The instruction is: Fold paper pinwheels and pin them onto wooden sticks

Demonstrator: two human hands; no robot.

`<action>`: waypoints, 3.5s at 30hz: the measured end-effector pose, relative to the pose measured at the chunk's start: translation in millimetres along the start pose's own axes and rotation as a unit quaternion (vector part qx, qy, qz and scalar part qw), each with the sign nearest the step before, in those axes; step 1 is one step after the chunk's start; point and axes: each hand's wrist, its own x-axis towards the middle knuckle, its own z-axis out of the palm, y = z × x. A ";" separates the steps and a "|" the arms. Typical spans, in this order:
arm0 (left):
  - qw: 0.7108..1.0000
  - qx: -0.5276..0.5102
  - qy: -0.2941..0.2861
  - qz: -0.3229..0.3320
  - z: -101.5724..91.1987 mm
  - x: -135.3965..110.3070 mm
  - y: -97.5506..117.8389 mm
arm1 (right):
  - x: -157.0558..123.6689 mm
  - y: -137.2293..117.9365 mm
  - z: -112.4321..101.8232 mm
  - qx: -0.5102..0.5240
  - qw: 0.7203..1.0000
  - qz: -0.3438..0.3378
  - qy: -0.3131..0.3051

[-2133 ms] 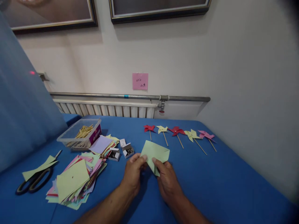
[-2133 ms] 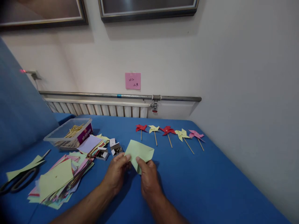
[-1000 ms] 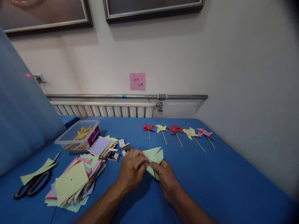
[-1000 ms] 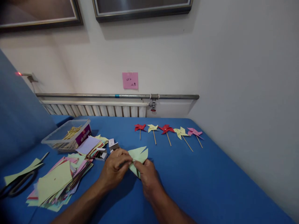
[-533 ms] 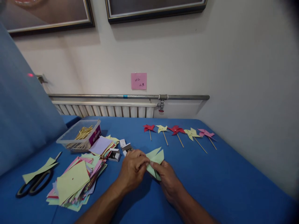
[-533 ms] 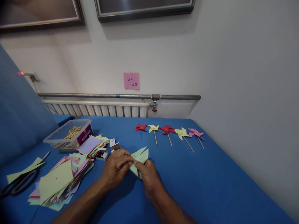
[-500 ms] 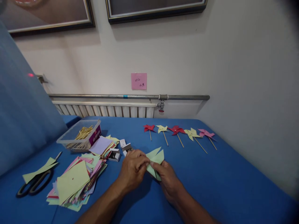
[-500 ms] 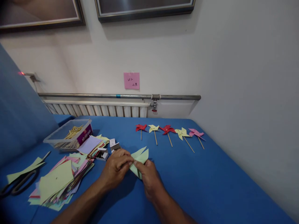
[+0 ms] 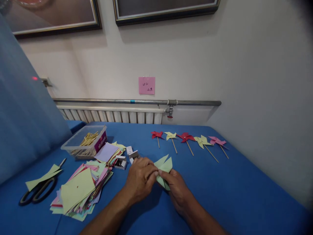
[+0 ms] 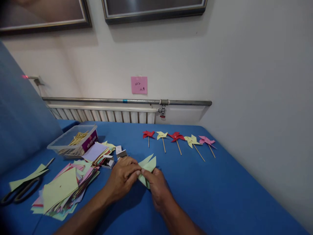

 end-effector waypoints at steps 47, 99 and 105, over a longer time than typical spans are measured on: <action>0.703 -0.532 0.027 -0.472 7.8 9.6 9.0 | 2.6 1.0 -5.2 -0.150 0.988 -0.045 -0.006; 0.624 -0.629 0.220 -0.409 30.4 16.4 31.8 | 0.0 27.5 39.2 0.076 0.991 -0.107 0.020; 0.629 -0.611 0.227 -0.424 35.6 17.0 32.7 | 3.8 24.8 33.8 0.107 0.991 -0.070 0.045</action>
